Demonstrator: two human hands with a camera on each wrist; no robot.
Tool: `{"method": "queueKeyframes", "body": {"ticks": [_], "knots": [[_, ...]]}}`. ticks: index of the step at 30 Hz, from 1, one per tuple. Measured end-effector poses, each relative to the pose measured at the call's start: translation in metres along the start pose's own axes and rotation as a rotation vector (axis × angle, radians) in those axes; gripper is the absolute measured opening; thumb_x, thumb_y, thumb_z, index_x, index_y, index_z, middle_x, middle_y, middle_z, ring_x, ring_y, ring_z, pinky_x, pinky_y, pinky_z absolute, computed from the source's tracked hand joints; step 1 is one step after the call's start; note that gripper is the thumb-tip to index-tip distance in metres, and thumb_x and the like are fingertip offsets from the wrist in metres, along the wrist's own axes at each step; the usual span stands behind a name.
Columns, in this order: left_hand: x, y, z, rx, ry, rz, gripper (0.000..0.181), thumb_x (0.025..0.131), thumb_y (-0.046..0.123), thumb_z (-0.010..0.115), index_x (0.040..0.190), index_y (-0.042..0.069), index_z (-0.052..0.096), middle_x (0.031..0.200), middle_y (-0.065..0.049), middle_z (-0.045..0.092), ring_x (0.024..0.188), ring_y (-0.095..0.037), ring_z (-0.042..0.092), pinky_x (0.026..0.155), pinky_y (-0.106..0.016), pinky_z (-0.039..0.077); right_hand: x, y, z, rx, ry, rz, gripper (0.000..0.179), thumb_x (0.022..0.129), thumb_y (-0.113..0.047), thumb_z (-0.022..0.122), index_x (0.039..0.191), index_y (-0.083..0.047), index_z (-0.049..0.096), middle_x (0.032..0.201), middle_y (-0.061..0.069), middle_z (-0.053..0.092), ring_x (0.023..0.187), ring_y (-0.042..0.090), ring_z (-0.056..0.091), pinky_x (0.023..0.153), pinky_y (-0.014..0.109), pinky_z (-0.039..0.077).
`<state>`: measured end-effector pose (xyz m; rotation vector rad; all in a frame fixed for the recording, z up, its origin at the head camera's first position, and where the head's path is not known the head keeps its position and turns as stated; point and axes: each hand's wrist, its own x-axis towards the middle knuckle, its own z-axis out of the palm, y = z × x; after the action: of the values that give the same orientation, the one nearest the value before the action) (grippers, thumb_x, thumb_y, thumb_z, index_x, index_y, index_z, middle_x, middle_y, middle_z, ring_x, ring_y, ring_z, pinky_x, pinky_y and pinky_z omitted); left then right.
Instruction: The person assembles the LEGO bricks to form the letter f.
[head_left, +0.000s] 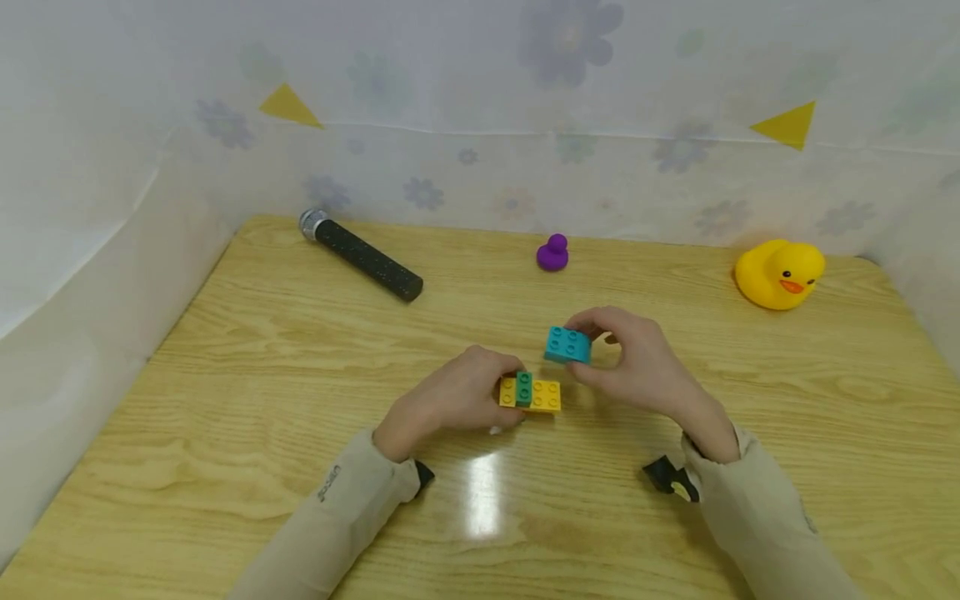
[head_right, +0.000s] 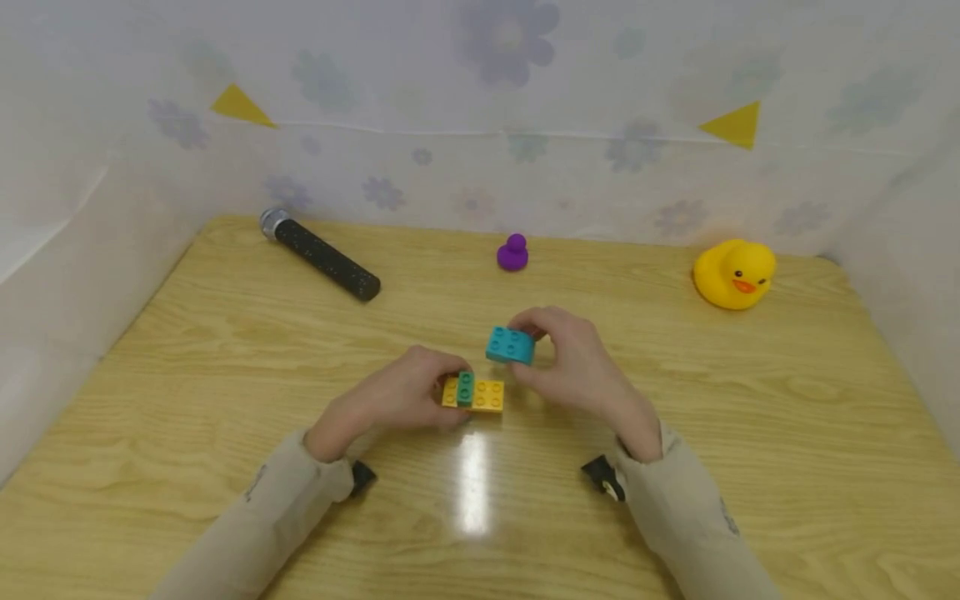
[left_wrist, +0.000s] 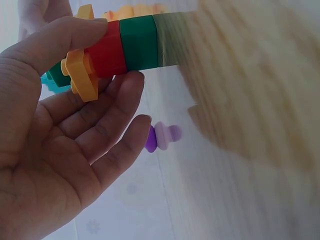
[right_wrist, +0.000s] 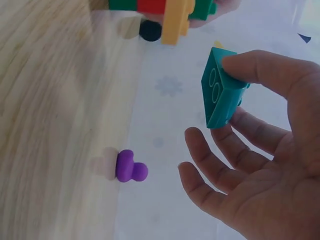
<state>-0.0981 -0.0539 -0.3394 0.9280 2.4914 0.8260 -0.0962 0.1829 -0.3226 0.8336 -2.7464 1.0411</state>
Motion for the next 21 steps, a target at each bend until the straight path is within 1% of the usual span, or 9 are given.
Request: {"method": "queueKeyframes", "body": {"ticks": [5,7,10,15,17,21], "knots": [[0.000,0.000,0.000,0.010,0.024,-0.029,0.035,0.081,0.024,0.076,0.110,0.008,0.065,0.087,0.006,0.062,0.073,-0.010,0.054,0.066,-0.023,0.046,0.000,-0.009,-0.001,0.034,0.000,-0.015,0.036,0.076,-0.009,0.079,0.109,-0.007,0.065,0.101,0.002,0.067,0.089,0.018,0.060,0.076,0.047,0.049],[0.000,-0.001,0.000,0.018,0.031,-0.030,0.035,0.081,0.025,0.076,0.110,0.008,0.064,0.088,0.005,0.062,0.073,-0.010,0.054,0.066,-0.023,0.046,0.000,-0.013,0.000,0.057,-0.004,-0.028,0.036,0.076,-0.009,0.079,0.109,-0.007,0.065,0.101,0.002,0.066,0.089,0.017,0.060,0.076,0.047,0.050],[0.000,-0.002,0.001,0.020,0.037,-0.021,0.035,0.081,0.025,0.076,0.109,0.009,0.064,0.088,0.005,0.062,0.073,-0.009,0.054,0.066,-0.023,0.046,0.000,-0.016,0.003,0.092,-0.016,-0.056,0.037,0.075,-0.008,0.080,0.109,-0.008,0.065,0.102,0.000,0.066,0.090,0.015,0.060,0.075,0.045,0.050],[-0.001,-0.004,0.001,0.002,0.039,0.002,0.028,0.082,0.025,0.076,0.102,0.011,0.062,0.080,0.005,0.060,0.065,-0.009,0.050,0.058,-0.022,0.043,-0.002,-0.018,0.011,0.133,-0.046,-0.121,0.039,0.075,-0.008,0.080,0.111,-0.013,0.066,0.104,-0.005,0.066,0.090,0.010,0.060,0.074,0.041,0.050],[-0.001,-0.003,0.001,-0.002,0.041,0.005,0.026,0.082,0.024,0.076,0.098,0.012,0.062,0.078,0.005,0.059,0.062,-0.009,0.049,0.056,-0.022,0.043,-0.002,-0.018,0.013,0.136,-0.054,-0.139,0.040,0.074,-0.007,0.080,0.111,-0.013,0.066,0.104,-0.005,0.066,0.090,0.009,0.060,0.073,0.041,0.050],[0.000,-0.002,0.000,0.004,0.045,0.007,0.026,0.081,0.024,0.077,0.097,0.011,0.061,0.079,0.005,0.059,0.063,-0.009,0.050,0.057,-0.022,0.043,-0.002,-0.017,0.016,0.131,-0.052,-0.167,0.041,0.073,-0.004,0.080,0.111,-0.011,0.066,0.101,-0.004,0.066,0.088,0.010,0.060,0.071,0.041,0.050]]}}
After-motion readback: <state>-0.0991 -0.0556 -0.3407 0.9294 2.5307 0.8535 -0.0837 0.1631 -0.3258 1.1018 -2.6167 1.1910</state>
